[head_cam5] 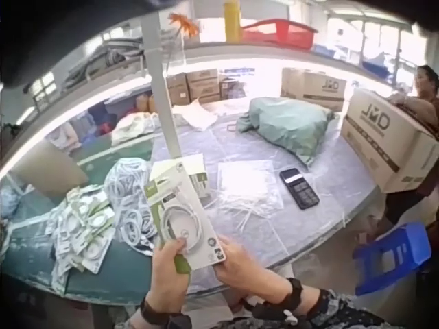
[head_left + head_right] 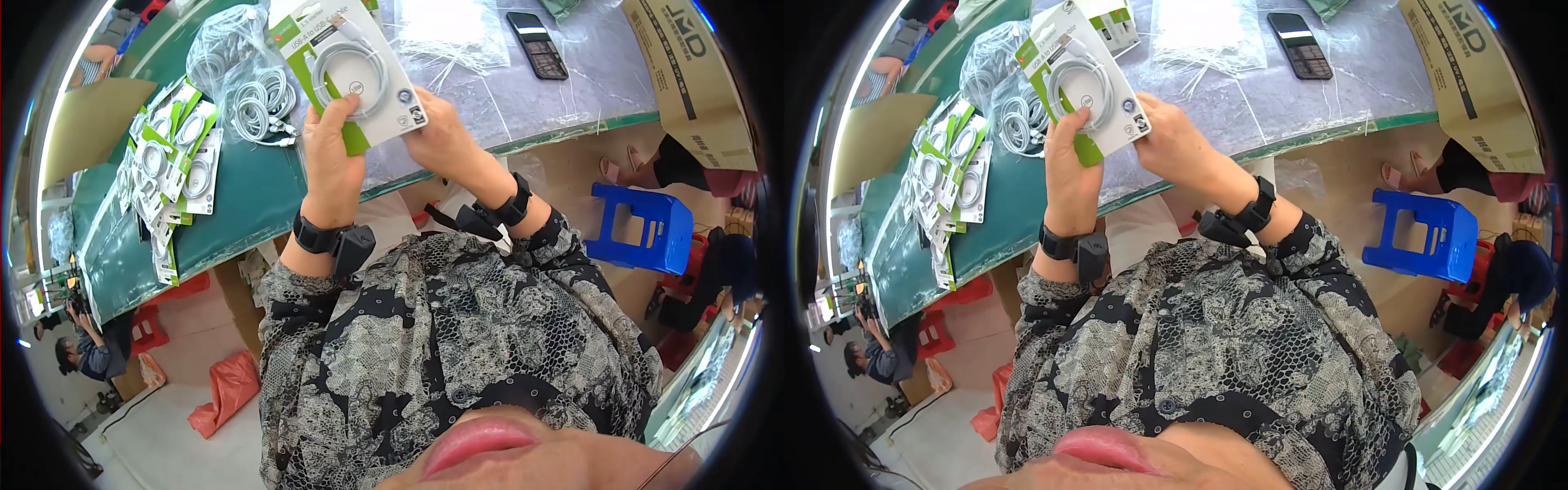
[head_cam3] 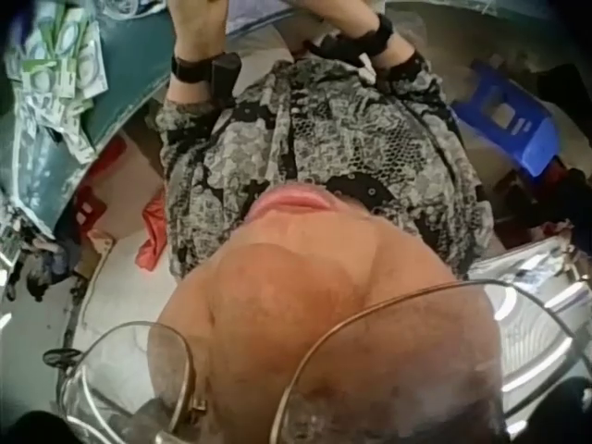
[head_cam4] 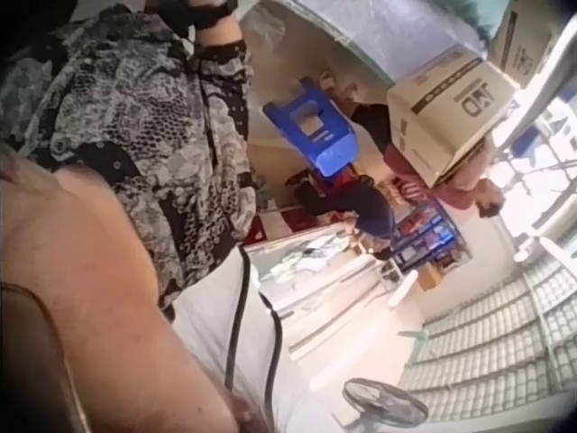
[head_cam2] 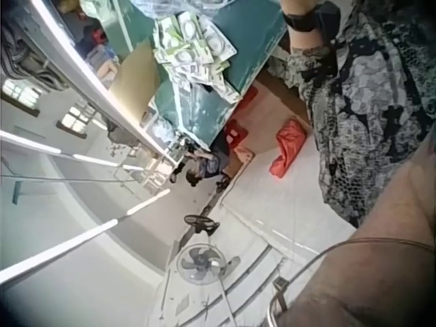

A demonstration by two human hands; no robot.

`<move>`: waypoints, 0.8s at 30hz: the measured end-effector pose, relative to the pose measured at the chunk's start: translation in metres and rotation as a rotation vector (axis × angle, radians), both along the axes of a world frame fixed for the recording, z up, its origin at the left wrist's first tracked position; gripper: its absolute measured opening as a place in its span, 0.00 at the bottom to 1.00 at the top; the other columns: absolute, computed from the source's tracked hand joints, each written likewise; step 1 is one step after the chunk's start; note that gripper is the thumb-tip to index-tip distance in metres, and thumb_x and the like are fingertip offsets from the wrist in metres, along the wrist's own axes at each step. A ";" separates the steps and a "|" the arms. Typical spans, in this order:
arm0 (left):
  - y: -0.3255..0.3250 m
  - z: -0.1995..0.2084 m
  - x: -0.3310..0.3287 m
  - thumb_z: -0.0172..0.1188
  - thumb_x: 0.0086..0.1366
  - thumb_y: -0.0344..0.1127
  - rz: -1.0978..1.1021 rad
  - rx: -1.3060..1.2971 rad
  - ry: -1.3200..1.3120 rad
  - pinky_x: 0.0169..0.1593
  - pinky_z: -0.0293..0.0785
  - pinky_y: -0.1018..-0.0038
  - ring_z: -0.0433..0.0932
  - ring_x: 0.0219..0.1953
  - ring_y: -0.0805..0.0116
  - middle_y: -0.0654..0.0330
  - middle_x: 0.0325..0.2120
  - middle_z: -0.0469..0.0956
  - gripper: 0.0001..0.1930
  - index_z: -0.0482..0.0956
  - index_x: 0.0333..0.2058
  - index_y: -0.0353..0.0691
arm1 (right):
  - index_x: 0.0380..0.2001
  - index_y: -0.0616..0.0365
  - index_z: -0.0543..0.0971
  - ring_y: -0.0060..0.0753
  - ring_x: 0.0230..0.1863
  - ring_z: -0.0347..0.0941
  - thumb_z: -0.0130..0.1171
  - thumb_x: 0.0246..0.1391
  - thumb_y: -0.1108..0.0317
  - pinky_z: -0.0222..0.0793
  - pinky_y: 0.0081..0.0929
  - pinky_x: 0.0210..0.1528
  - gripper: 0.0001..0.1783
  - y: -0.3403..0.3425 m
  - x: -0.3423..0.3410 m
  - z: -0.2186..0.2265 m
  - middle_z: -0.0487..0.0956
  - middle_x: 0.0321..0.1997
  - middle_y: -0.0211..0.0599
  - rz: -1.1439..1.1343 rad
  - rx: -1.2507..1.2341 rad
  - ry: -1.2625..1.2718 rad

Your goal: The person picks up a coiled cable and a cardboard backing, then threads a plastic tie through the backing and around the cable. They pull the tie tight and set the packaged cable aside.

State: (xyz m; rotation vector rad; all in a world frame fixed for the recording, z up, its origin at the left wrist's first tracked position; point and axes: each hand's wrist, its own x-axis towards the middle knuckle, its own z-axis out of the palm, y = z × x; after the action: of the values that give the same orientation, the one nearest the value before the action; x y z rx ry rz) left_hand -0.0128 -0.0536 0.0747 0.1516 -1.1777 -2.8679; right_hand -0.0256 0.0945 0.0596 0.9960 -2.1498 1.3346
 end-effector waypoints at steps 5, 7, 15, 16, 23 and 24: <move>0.001 -0.005 -0.012 0.54 0.57 0.23 -0.075 0.058 -0.091 0.50 0.73 0.69 0.75 0.44 0.66 0.57 0.41 0.75 0.17 0.69 0.47 0.35 | 0.37 0.65 0.75 0.34 0.35 0.76 0.54 0.47 0.80 0.72 0.28 0.37 0.12 0.009 0.023 0.016 0.78 0.35 0.44 0.163 -0.215 -0.868; 0.006 -0.004 -0.007 0.54 0.57 0.24 -0.135 0.075 -0.132 0.50 0.73 0.69 0.75 0.44 0.66 0.57 0.41 0.74 0.18 0.68 0.48 0.35 | 0.38 0.65 0.75 0.31 0.33 0.75 0.53 0.48 0.80 0.71 0.26 0.35 0.11 0.015 0.007 0.001 0.77 0.34 0.42 0.136 -0.241 -0.620; 0.011 -0.003 0.006 0.52 0.59 0.23 -0.123 -0.086 -0.046 0.48 0.73 0.70 0.75 0.44 0.67 0.57 0.43 0.74 0.18 0.67 0.50 0.35 | 0.39 0.61 0.75 0.27 0.28 0.74 0.55 0.50 0.77 0.70 0.23 0.31 0.11 0.060 -0.009 0.024 0.77 0.32 0.39 -0.067 -0.096 -0.285; 0.014 -0.005 0.009 0.52 0.59 0.23 -0.111 -0.083 -0.053 0.48 0.73 0.70 0.75 0.44 0.67 0.57 0.43 0.74 0.18 0.67 0.50 0.35 | 0.38 0.61 0.76 0.31 0.29 0.75 0.56 0.50 0.76 0.71 0.25 0.31 0.10 0.063 -0.013 0.026 0.77 0.32 0.40 -0.224 -0.135 -0.041; 0.019 -0.013 0.001 0.53 0.61 0.26 -0.155 0.034 -0.066 0.45 0.74 0.73 0.77 0.41 0.69 0.59 0.40 0.76 0.14 0.71 0.46 0.35 | 0.37 0.61 0.76 0.43 0.33 0.75 0.56 0.46 0.77 0.72 0.32 0.34 0.11 0.041 -0.028 -0.001 0.76 0.33 0.42 -0.055 0.138 0.030; 0.018 -0.014 0.001 0.53 0.61 0.26 -0.149 0.041 -0.072 0.45 0.74 0.73 0.77 0.41 0.69 0.59 0.40 0.76 0.14 0.71 0.46 0.35 | 0.37 0.61 0.76 0.44 0.35 0.75 0.56 0.45 0.77 0.73 0.33 0.35 0.12 0.039 -0.024 -0.005 0.76 0.33 0.42 -0.061 0.202 -0.001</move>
State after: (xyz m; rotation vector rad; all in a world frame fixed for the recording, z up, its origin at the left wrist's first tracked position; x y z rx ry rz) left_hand -0.0122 -0.0352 0.0603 0.1767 -1.1919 -3.0413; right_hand -0.0498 0.1339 0.0547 0.9954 -2.3313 1.1067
